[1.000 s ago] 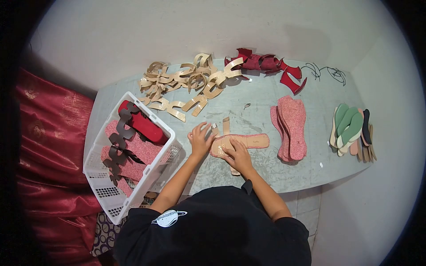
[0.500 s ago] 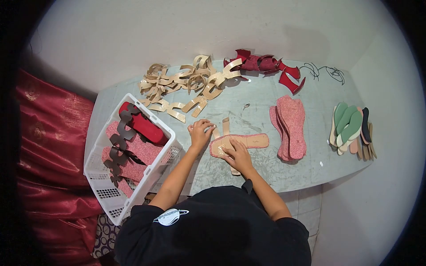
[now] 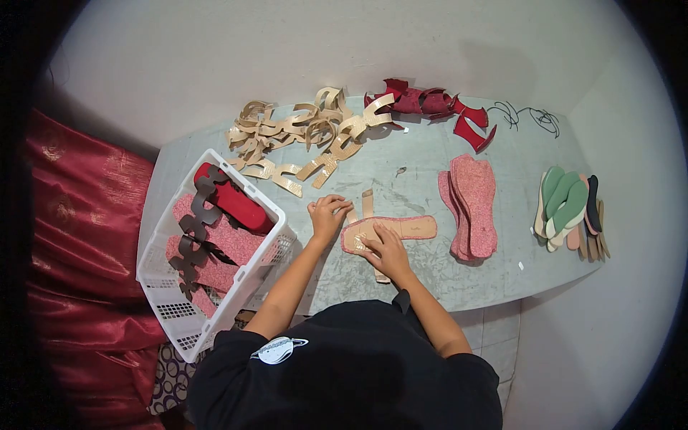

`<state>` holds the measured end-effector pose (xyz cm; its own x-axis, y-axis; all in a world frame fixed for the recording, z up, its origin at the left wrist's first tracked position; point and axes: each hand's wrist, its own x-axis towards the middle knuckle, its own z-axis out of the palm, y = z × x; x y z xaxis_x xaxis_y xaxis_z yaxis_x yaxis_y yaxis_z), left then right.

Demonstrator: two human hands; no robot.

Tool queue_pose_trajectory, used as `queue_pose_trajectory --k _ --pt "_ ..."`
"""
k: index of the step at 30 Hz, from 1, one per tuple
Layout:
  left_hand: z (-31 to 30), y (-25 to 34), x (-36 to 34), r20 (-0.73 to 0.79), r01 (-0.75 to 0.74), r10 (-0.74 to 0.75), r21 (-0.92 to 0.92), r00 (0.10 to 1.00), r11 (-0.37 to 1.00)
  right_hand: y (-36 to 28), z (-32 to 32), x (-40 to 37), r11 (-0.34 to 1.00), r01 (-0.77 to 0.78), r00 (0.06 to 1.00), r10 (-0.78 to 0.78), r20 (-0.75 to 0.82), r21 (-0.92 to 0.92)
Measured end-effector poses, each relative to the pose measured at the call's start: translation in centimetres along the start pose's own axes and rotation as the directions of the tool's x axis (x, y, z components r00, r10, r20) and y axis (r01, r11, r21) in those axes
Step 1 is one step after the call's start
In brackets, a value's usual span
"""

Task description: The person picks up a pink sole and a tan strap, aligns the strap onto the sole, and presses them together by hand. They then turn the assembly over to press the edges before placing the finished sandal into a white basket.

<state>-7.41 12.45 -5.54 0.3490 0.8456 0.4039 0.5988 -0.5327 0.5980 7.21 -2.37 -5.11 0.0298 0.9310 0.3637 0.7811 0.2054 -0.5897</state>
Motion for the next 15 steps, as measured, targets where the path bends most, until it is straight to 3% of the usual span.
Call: queue_pose_trajectory --k 7,12,15 --pt "-0.2 0.5 -0.5 -0.067 0.025 -0.026 -0.013 0.997 1.000 0.3 0.2 -0.1 1.000 -0.004 1.000 0.004 0.021 0.004" --pt "-0.1 0.8 -0.2 -0.011 0.151 -0.152 -0.077 0.988 0.986 0.3 0.1 -0.1 1.000 -0.009 1.000 0.009 0.025 0.008" --pt "0.0 0.3 0.1 0.075 0.099 -0.096 -0.025 0.992 0.995 0.3 0.1 0.0 1.000 -0.004 1.000 0.003 0.021 0.015"
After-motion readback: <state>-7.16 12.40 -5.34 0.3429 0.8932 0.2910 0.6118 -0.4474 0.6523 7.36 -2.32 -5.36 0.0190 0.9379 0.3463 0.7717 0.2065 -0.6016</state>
